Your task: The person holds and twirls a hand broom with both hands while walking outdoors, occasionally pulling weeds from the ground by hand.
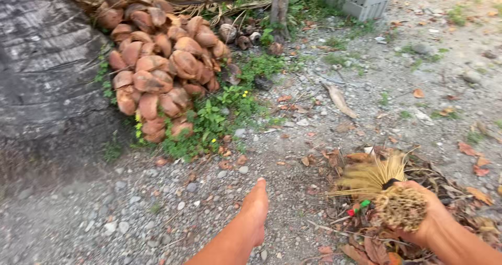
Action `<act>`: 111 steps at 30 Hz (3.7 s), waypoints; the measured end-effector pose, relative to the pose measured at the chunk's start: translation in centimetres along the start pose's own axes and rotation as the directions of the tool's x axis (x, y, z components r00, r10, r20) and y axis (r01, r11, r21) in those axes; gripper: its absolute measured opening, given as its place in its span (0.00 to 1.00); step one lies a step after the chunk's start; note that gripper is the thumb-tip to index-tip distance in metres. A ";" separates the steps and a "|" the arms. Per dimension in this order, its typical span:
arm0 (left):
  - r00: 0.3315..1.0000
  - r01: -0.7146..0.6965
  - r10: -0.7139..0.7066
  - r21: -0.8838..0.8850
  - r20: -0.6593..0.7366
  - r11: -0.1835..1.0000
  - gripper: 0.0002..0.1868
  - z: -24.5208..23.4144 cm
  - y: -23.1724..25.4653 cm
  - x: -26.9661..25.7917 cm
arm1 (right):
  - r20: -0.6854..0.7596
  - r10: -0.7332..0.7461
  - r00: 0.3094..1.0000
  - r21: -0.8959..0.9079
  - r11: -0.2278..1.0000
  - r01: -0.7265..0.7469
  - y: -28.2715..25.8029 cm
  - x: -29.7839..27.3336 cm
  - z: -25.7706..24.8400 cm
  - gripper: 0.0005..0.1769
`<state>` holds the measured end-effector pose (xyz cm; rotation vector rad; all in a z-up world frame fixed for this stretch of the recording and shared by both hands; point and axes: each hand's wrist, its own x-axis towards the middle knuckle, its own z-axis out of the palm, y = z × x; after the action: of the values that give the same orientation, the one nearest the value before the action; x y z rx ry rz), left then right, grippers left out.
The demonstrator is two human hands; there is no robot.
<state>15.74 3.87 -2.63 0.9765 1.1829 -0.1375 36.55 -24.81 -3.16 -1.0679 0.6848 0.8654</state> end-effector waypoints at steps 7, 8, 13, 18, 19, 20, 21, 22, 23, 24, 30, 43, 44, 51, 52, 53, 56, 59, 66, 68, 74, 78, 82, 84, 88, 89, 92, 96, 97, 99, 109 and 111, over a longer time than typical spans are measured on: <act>0.996 -0.083 0.082 0.065 0.029 0.994 0.45 5.5 3.8 0.7 | 0.185 0.054 0.981 -0.075 0.996 -0.040 7.6 -6.6 9.0 0.16; 0.995 -0.091 0.087 0.093 0.046 0.991 0.44 6.1 3.9 0.5 | 0.262 0.117 0.958 -0.059 0.993 -0.105 7.7 -7.3 9.9 0.16; 0.996 -0.044 0.030 0.180 0.083 0.983 0.46 7.3 4.4 1.1 | 0.437 0.339 0.833 0.026 0.921 -0.388 8.1 -6.1 10.6 0.18; 0.989 -0.073 0.039 0.240 0.145 0.968 0.46 7.6 6.4 3.7 | 0.146 0.228 0.963 0.248 0.934 -0.258 4.3 -0.2 3.8 0.18; 0.987 -0.077 0.038 0.250 0.159 0.965 0.46 7.8 7.0 4.4 | 0.068 0.121 0.990 0.233 0.963 -0.133 2.5 0.9 1.5 0.13; 0.984 -0.059 0.014 0.249 0.179 0.967 0.46 8.0 7.6 5.1 | -0.062 0.084 0.995 0.250 0.966 -0.066 0.2 1.8 -1.0 0.13; 0.980 -0.039 -0.011 0.245 0.198 0.969 0.47 8.4 8.2 5.6 | -0.192 0.051 0.980 0.256 0.967 0.000 -2.2 2.3 -3.9 0.13; 0.978 -0.041 -0.013 0.253 0.209 0.967 0.47 8.8 8.8 5.9 | -0.192 0.004 0.981 0.235 0.971 0.042 -4.3 2.9 -6.3 0.15; 0.976 -0.062 0.006 0.254 0.217 0.965 0.46 9.0 9.5 6.2 | -0.189 -0.041 0.981 0.212 0.974 0.082 -6.4 3.9 -7.8 0.18; 0.974 -0.083 0.024 0.254 0.225 0.964 0.45 9.1 10.2 6.4 | -0.193 -0.047 0.980 0.219 0.972 0.089 -8.1 4.4 -8.8 0.18; 0.975 -0.123 0.056 0.317 0.213 0.940 0.47 8.4 15.9 7.7 | -0.356 -0.184 0.916 0.097 0.968 0.232 -3.2 5.0 2.9 0.15; 0.946 -0.100 -0.034 0.389 0.323 0.916 0.44 9.5 18.0 10.2 | 0.182 0.137 0.974 0.463 0.862 -0.207 2.4 2.5 10.9 0.23; 0.941 -0.097 -0.045 0.395 0.335 0.913 0.46 9.8 18.6 10.1 | -0.005 0.109 0.994 0.441 0.892 -0.096 0.4 2.9 10.0 0.19; 0.941 -0.079 -0.072 0.419 0.332 0.904 0.46 9.6 18.3 9.5 | -0.241 -0.211 0.947 0.177 0.950 0.257 -3.6 2.6 14.6 0.17; 0.937 -0.077 -0.080 0.425 0.339 0.902 0.46 10.1 17.9 9.5 | -0.250 -0.138 0.958 0.170 0.968 0.184 -2.2 1.7 16.2 0.19; 0.942 -0.065 -0.081 0.412 0.326 0.909 0.45 10.4 17.6 9.8 | -0.254 -0.063 0.965 0.164 0.981 0.107 -0.9 0.9 17.6 0.20; 0.953 -0.052 -0.077 0.410 0.292 0.911 0.45 11.6 17.2 10.6 | 0.123 0.054 0.991 0.124 0.990 -0.069 1.9 -0.7 19.6 0.22; 0.969 -0.061 -0.042 0.398 0.243 0.915 0.44 11.6 18.6 12.6 | 0.218 0.140 0.966 0.177 0.968 -0.180 1.7 1.6 20.6 0.19; 0.976 -0.086 0.014 0.326 0.216 0.941 0.45 11.6 22.2 15.6 | 0.276 0.203 0.939 0.344 0.892 -0.294 -8.6 12.4 14.2 0.20; 0.982 -0.027 -0.033 0.311 0.188 0.950 0.46 13.3 22.3 15.3 | 0.254 0.146 0.956 0.308 0.925 -0.223 -11.6 13.3 12.0 0.20; 0.948 0.015 -0.119 0.332 0.296 0.943 0.50 20.6 21.8 12.7 | 0.003 -0.051 0.999 0.137 0.989 0.050 -14.3 11.8 14.1 0.12; 0.684 0.072 -0.433 0.536 0.587 0.841 0.50 23.8 22.2 12.7 | 0.116 0.066 0.991 0.057 0.996 -0.073 -11.9 10.2 16.1 0.17; 0.764 0.061 -0.278 0.364 0.582 0.929 0.37 24.7 21.9 15.5 | 0.318 0.208 0.925 -0.079 0.978 -0.192 -12.5 12.2 18.8 0.22; 0.820 0.200 -0.294 0.236 0.492 0.951 0.31 25.5 21.8 16.5 | 0.291 0.273 0.917 -0.106 0.962 -0.252 -13.9 13.6 19.7 0.23; 0.745 0.262 -0.427 0.364 0.512 0.894 0.30 28.0 24.4 16.7 | 0.219 0.301 0.928 -0.036 0.953 -0.301 -15.3 13.9 19.3 0.26; 0.797 0.169 -0.403 0.475 0.450 0.864 0.33 27.4 24.9 16.7 | 0.209 0.299 0.931 -0.039 0.954 -0.298 -14.8 13.9 19.6 0.26; 0.712 0.071 -0.388 0.490 0.586 0.869 0.33 25.9 26.0 17.1 | 0.178 0.210 0.961 0.026 0.976 -0.218 -13.4 14.1 20.2 0.26; 0.714 -0.126 -0.079 0.239 0.696 0.963 0.33 24.7 26.7 18.2 | 0.164 0.063 0.984 0.098 0.992 -0.080 -15.4 17.0 23.1 0.26; 0.722 -0.138 -0.065 0.235 0.689 0.962 0.33 24.6 27.1 18.6 | 0.166 0.040 0.985 0.109 0.992 -0.059 -15.7 18.0 24.1 0.26; 0.917 -0.368 0.246 0.432 0.313 0.823 0.36 24.3 27.7 19.6 | 0.236 0.087 0.968 0.117 0.986 -0.117 -15.6 19.1 24.9 0.26; 0.654 0.224 -0.424 0.376 0.627 0.899 0.28 27.0 32.0 24.5 | 0.051 -0.058 0.997 0.364 0.931 0.036 -15.9 19.8 25.5 0.25; 0.693 0.045 -0.421 0.547 0.586 0.836 0.28 28.7 33.5 23.0 | -0.008 -0.111 0.994 0.372 0.922 0.106 -16.4 19.2 24.9 0.25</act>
<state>64.67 12.77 -1.47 1.0638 0.5542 -0.9947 62.00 -0.17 -3.06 -0.7490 0.7373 0.6138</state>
